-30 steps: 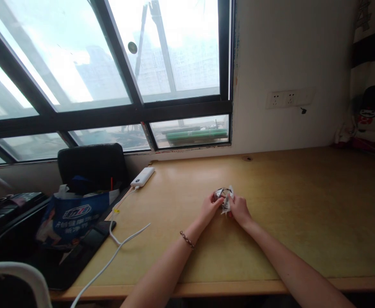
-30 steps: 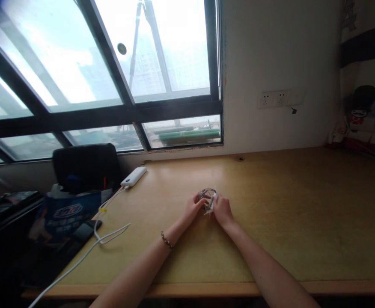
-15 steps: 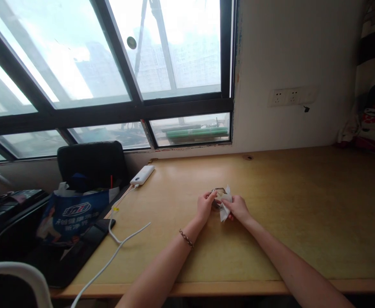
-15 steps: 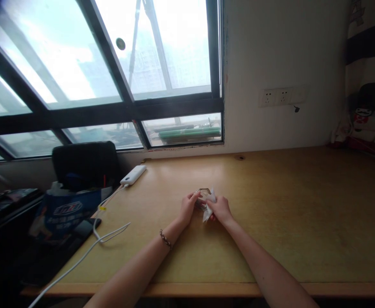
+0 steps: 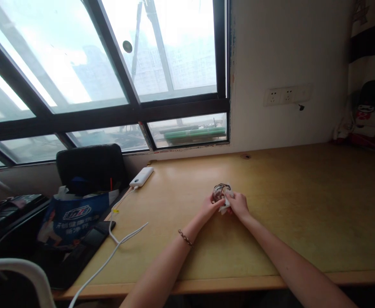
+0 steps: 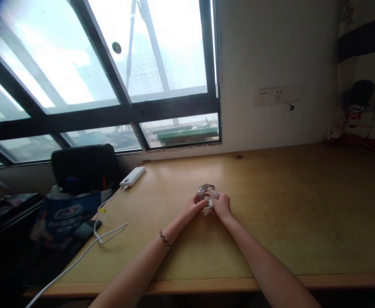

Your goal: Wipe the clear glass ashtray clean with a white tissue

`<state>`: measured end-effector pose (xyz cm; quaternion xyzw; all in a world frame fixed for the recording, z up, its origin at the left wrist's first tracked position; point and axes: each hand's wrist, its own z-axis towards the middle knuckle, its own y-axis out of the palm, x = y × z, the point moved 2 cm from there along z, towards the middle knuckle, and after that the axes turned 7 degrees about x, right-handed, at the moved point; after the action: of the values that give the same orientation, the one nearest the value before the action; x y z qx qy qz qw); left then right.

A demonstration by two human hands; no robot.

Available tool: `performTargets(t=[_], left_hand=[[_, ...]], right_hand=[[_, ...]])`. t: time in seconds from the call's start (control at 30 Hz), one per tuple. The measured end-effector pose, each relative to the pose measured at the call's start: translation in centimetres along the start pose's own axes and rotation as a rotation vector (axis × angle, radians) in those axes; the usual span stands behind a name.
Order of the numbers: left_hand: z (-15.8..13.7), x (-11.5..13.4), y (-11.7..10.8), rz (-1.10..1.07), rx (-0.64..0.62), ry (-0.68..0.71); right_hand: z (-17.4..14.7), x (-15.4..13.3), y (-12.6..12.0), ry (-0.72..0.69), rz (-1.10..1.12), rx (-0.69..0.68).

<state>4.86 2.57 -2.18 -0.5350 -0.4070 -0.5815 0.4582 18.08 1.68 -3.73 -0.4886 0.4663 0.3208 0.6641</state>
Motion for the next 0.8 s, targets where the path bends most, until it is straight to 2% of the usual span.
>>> performTargets(t=[0.1, 0.2, 0.27, 0.43, 0.57, 0.7, 0.8], left_hand=[[-0.4, 0.4, 0.1, 0.044, -0.015, 0.009], [-0.4, 0.4, -0.2, 0.084, 0.044, 0.043], [-0.3, 0.1, -0.5, 0.084, 0.062, 0.046], [-0.3, -0.5, -0.6, 0.003, -0.043, -0.142], [-0.6, 0.1, -0.8, 0.011, -0.161, -0.172], [-0.8, 0.3, -1.0, 0.041, -0.173, -0.110], [-0.7, 0.1, -0.7, 0.046, -0.154, -0.062]], right_hand=[[-0.3, 0.3, 0.6, 0.114, 0.093, -0.088], [-0.3, 0.1, 0.7, 0.130, 0.039, -0.183], [-0.2, -0.4, 0.2, 0.036, -0.077, -0.177], [-0.4, -2.5, -1.7, -0.443, -0.451, -0.017], [-1.1, -3.4, -2.4, -0.673, -0.594, -0.036], [-1.4, -3.5, -2.5, -0.789, -0.615, -0.078], [-1.0, -3.3, -2.5, -0.714, -0.572, -0.056]])
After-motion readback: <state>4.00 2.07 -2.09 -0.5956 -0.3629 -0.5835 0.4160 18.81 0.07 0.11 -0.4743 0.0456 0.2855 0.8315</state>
